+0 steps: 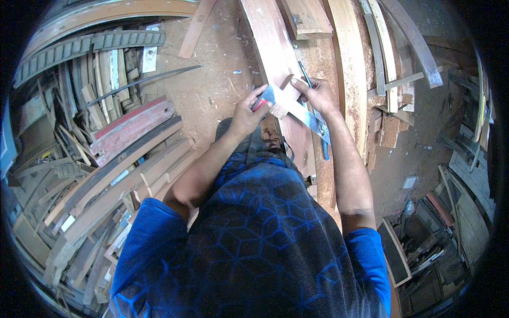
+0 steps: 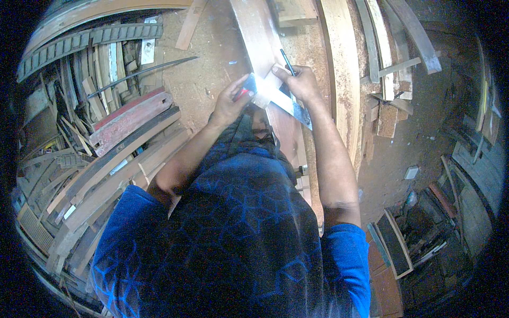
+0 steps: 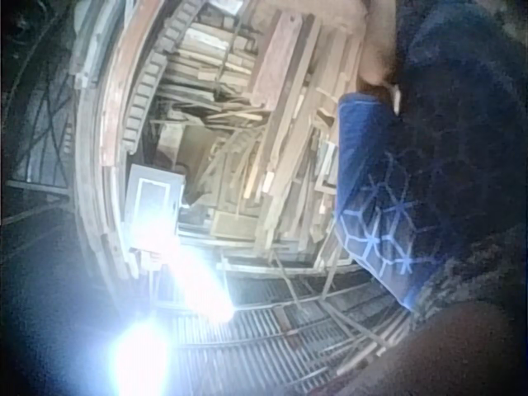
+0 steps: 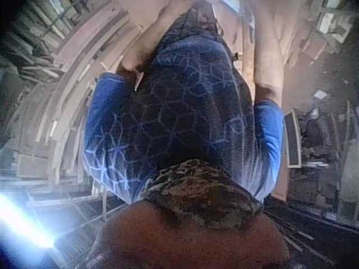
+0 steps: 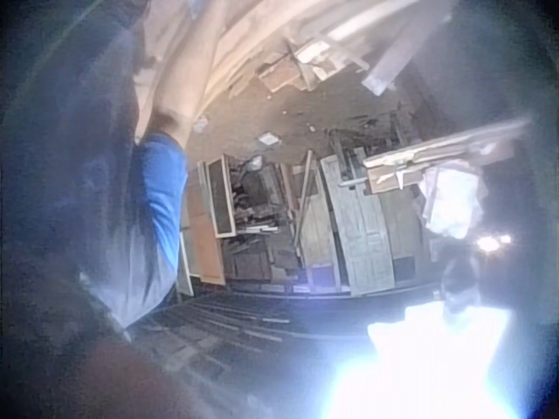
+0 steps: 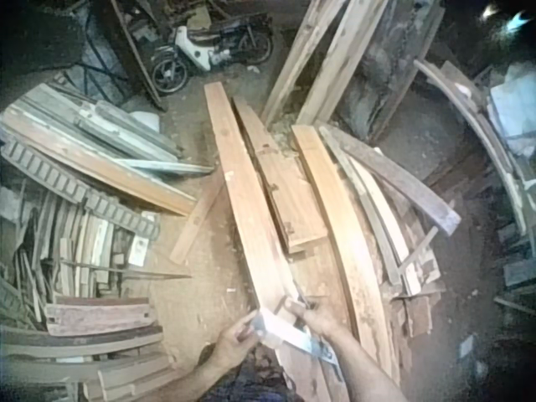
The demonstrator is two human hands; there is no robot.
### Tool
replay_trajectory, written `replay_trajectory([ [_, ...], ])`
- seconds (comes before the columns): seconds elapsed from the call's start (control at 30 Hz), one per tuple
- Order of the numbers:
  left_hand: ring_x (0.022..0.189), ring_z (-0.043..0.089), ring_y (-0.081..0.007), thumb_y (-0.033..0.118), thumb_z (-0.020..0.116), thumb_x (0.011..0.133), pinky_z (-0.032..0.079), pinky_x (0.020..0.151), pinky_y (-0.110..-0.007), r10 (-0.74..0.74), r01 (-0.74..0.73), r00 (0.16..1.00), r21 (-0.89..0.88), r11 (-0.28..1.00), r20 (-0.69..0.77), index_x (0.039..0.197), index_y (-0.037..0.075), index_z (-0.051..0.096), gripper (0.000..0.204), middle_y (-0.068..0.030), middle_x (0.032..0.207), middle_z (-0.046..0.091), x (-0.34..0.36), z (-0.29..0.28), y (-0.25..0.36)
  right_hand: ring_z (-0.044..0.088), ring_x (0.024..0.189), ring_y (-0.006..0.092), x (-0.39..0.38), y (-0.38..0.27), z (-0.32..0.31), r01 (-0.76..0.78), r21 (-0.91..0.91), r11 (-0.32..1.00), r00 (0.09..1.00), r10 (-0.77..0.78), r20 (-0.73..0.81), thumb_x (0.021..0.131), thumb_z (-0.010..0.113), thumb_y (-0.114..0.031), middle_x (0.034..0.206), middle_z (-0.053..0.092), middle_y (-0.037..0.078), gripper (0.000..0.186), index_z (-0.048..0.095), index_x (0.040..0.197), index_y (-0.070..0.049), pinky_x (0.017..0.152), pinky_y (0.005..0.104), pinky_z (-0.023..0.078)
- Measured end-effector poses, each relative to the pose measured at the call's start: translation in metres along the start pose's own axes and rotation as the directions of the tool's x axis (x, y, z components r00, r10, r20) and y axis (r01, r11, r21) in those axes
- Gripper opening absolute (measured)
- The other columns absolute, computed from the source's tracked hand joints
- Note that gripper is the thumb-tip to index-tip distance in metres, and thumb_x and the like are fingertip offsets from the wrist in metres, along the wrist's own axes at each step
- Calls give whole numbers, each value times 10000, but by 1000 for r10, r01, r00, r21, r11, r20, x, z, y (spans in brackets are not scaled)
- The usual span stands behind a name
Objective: The person measures and marks a wooden plank with a square and pencil, then uses a circular saw to cut the wood. They subsequently use a chisel and hammer to clean up the cut edges and fit a smaller wooden block into a notch.
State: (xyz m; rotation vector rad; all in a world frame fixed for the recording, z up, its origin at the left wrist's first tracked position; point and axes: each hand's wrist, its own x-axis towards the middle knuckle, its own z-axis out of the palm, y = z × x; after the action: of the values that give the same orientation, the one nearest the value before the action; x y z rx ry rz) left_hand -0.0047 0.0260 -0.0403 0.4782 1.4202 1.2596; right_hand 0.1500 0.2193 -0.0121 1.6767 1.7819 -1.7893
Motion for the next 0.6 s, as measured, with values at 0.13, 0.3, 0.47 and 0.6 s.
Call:
replay_trajectory([
  [0.13,1375,521,-215,53,680,991,409,1172,-359,-20,22,999,52,998,-36,1510,-75,425,592,-183,1489,534,-3,5,10,744,809,190,1,1,0,-27,-5,1000,1000,27,9,902,779,-444,890,781,143,476,792,1046,10,760,338,575],
  [0.3,1370,525,-216,55,682,991,412,1168,-356,-8,10,1000,63,998,-30,1511,-80,421,598,-188,1485,535,-2,5,11,749,825,199,-4,-6,-1,-36,-15,999,999,37,9,902,779,-431,913,783,149,476,782,1081,10,774,341,581],
  [0.47,1284,575,-198,61,691,981,459,1101,-331,39,-37,999,70,997,-34,1491,-82,451,581,-173,1402,595,1,5,5,753,859,218,-5,-1,2,-17,11,1000,1000,17,-20,911,771,-440,954,779,174,508,766,1124,21,789,348,582],
  [0.6,1135,655,-155,91,713,965,524,991,-298,150,-137,984,124,983,-98,1433,-76,532,529,-152,1255,693,1,6,-6,723,897,222,-4,8,-3,21,-220,975,966,-77,-247,966,704,-462,972,762,181,519,751,1119,31,805,367,557],
])
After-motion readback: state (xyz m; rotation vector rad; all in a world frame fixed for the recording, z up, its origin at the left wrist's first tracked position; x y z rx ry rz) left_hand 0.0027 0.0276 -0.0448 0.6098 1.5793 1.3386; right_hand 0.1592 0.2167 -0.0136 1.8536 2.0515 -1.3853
